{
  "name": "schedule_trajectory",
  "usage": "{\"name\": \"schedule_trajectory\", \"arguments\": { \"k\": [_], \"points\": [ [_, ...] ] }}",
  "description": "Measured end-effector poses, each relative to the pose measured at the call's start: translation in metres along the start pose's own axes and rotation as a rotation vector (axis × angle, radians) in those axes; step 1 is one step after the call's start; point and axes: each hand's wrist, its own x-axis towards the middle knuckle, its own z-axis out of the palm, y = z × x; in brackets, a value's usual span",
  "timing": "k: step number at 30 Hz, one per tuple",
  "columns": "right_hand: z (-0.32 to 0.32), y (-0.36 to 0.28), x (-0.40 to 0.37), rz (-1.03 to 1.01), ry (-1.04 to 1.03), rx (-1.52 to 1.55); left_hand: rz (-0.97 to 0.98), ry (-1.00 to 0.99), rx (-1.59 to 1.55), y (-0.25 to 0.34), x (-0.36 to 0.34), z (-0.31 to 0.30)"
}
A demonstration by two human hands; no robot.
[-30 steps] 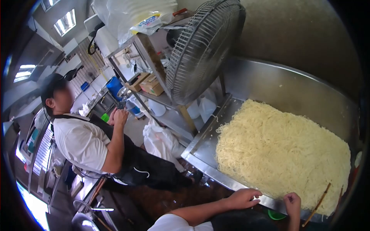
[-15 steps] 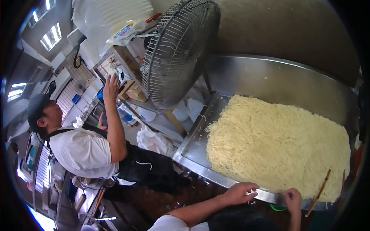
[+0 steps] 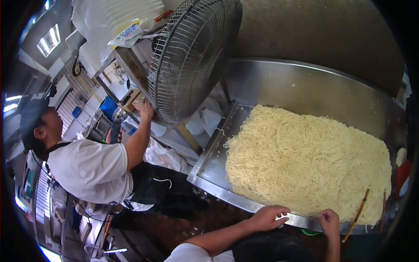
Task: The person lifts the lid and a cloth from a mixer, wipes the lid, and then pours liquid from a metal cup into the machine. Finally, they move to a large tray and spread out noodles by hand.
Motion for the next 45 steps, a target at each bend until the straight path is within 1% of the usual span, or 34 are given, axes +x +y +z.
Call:
{"name": "schedule_trajectory", "arguments": {
  "k": [5, 8, 11, 19, 22, 25, 29, 32, 34, 35, 36, 37, 39, 40, 41, 43, 44, 45],
  "points": [
    [0.004, -0.002, 0.003, -0.036, 0.013, 0.010, 0.009, 0.006, -0.019, -0.006, 0.001, 0.001],
    [0.004, -0.008, 0.003, 0.006, 0.002, -0.015, 0.007, -0.002, -0.023, -0.007, 0.002, 0.002],
    [0.006, -0.005, 0.002, 0.022, 0.003, 0.030, 0.017, -0.006, -0.021, -0.007, 0.002, 0.002],
    [0.008, 0.003, 0.002, -0.024, 0.032, -0.003, 0.035, 0.001, -0.016, -0.009, 0.003, 0.001],
    [0.006, -0.005, 0.000, -0.033, 0.020, -0.051, 0.032, -0.008, -0.026, -0.009, 0.003, 0.002],
    [0.006, -0.014, -0.002, -0.013, 0.021, -0.023, 0.018, -0.023, -0.037, -0.009, 0.003, 0.003],
    [0.007, -0.010, -0.003, -0.017, 0.030, -0.048, 0.042, -0.009, -0.017, -0.008, 0.002, 0.002],
    [0.008, -0.009, -0.004, 0.014, 0.027, -0.008, 0.047, 0.001, -0.022, -0.010, 0.000, 0.002],
    [0.008, -0.005, -0.005, -0.033, 0.038, -0.048, 0.057, 0.002, -0.037, -0.009, 0.000, 0.001],
    [0.009, -0.006, -0.005, -0.024, 0.052, -0.053, 0.024, 0.008, -0.048, -0.006, -0.001, -0.002],
    [0.009, -0.009, -0.005, -0.040, 0.040, -0.105, -0.005, 0.004, -0.060, -0.004, -0.003, -0.003],
    [0.008, -0.014, -0.005, -0.052, 0.033, -0.158, 0.010, -0.025, -0.071, -0.006, -0.005, -0.003],
    [0.010, -0.037, -0.009, -0.057, 0.037, -0.196, 0.031, 0.030, -0.084, -0.014, -0.009, -0.005],
    [0.012, -0.040, -0.010, -0.059, 0.035, -0.233, 0.008, 0.033, -0.122, -0.024, -0.011, -0.002],
    [0.013, -0.042, -0.012, -0.054, 0.030, -0.272, 0.034, 0.067, -0.156, -0.025, -0.013, -0.004],
    [0.018, -0.060, -0.017, 0.010, -0.007, -0.309, 0.037, 0.053, -0.169, -0.034, -0.016, -0.011],
    [0.022, -0.062, -0.021, 0.058, 0.020, -0.317, 0.049, 0.043, -0.191, -0.039, -0.017, -0.014],
    [0.027, -0.064, -0.023, 0.048, 0.010, -0.293, 0.062, 0.042, -0.211, -0.043, -0.017, -0.019]
  ]
}}
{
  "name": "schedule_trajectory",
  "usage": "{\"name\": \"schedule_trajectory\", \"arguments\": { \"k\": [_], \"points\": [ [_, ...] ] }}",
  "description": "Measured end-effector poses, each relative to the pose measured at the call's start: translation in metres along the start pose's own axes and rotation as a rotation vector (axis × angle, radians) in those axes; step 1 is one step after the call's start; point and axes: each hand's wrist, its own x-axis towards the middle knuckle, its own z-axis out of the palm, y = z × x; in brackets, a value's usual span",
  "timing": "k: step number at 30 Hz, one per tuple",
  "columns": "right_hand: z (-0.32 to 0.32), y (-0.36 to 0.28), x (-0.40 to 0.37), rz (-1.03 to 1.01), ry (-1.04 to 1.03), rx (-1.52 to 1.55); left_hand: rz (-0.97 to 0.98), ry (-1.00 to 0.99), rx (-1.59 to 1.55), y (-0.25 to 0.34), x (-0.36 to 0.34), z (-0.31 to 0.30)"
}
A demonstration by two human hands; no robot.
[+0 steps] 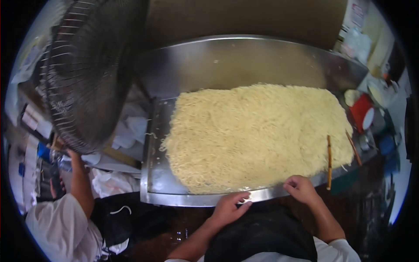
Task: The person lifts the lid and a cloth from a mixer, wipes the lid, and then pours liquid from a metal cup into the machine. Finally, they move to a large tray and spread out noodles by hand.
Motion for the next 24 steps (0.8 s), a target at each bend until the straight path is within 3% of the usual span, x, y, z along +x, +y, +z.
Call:
{"name": "schedule_trajectory", "arguments": {
  "k": [9, 24],
  "points": [
    [0.031, -0.028, -0.018, 0.084, -0.028, 0.020, -0.005, -0.117, -0.019, -0.017, -0.006, -0.038],
    [0.049, -0.050, -0.014, 0.091, -0.029, -0.039, 0.033, -0.147, -0.056, -0.027, -0.006, -0.058]
  ]
}}
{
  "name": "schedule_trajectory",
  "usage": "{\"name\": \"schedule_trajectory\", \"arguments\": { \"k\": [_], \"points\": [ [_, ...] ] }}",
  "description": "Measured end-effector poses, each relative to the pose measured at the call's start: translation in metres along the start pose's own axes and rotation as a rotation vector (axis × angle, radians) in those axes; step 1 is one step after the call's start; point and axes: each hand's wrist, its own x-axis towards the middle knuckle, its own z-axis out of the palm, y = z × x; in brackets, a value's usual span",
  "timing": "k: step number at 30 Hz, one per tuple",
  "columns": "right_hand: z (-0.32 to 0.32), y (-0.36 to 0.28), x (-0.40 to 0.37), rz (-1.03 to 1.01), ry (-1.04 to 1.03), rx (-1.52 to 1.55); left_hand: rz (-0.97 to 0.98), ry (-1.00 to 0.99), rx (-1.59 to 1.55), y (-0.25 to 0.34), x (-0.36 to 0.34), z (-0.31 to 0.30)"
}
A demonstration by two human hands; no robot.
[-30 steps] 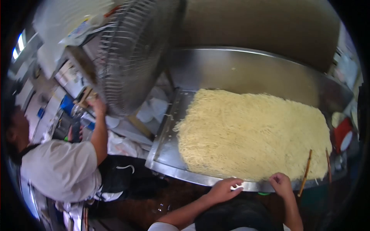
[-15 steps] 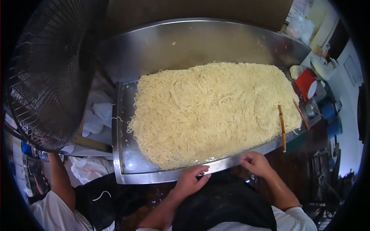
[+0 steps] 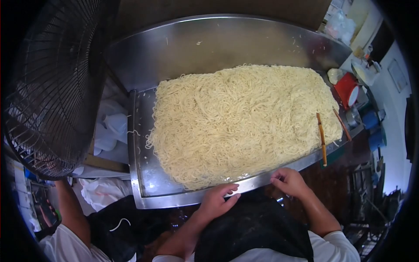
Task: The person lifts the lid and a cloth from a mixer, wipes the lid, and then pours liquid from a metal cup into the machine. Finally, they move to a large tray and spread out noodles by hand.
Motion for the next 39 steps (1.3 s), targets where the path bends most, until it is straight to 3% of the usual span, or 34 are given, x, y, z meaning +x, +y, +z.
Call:
{"name": "schedule_trajectory", "arguments": {
  "k": [39],
  "points": [
    [0.008, 0.007, -0.005, -0.041, 0.008, -0.012, -0.067, -0.021, -0.008, 0.008, 0.006, -0.003]
  ]
}}
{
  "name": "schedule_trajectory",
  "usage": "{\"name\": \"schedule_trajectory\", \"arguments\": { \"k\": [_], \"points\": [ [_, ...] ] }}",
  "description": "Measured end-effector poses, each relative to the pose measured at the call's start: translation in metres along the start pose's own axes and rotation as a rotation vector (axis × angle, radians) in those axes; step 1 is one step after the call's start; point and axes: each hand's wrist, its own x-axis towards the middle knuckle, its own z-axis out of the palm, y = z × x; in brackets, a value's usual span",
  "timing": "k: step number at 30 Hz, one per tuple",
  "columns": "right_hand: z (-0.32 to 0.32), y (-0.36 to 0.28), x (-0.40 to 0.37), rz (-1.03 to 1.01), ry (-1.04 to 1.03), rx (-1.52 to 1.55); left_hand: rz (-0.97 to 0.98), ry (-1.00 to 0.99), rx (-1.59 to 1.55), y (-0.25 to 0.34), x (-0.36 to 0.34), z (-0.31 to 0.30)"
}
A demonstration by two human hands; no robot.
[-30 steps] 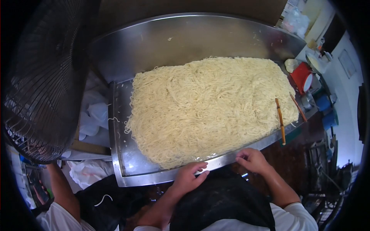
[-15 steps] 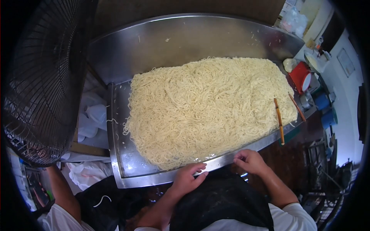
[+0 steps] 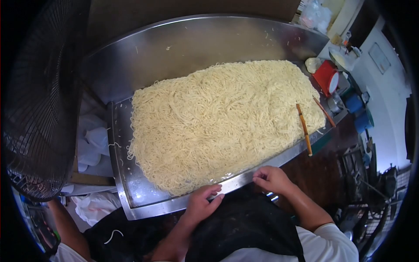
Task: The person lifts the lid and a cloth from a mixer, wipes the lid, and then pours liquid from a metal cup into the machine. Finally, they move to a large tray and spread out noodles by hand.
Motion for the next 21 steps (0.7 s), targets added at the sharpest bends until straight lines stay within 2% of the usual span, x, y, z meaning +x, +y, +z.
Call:
{"name": "schedule_trajectory", "arguments": {
  "k": [12, 14, 17, 21],
  "points": [
    [0.0016, 0.0022, 0.0005, 0.011, -0.002, 0.022, 0.057, 0.019, 0.029, -0.0007, 0.0004, -0.0002],
    [-0.0003, -0.0013, -0.0001, 0.090, -0.052, 0.081, 0.058, 0.020, 0.036, 0.0010, -0.0001, -0.0008],
    [-0.0009, -0.0032, 0.0004, 0.100, -0.063, 0.089, 0.067, 0.016, 0.035, 0.0001, -0.0011, -0.0014],
    [-0.0018, -0.0043, 0.0013, 0.033, -0.038, 0.036, 0.076, 0.019, 0.041, 0.0004, -0.0019, -0.0019]
  ]
}}
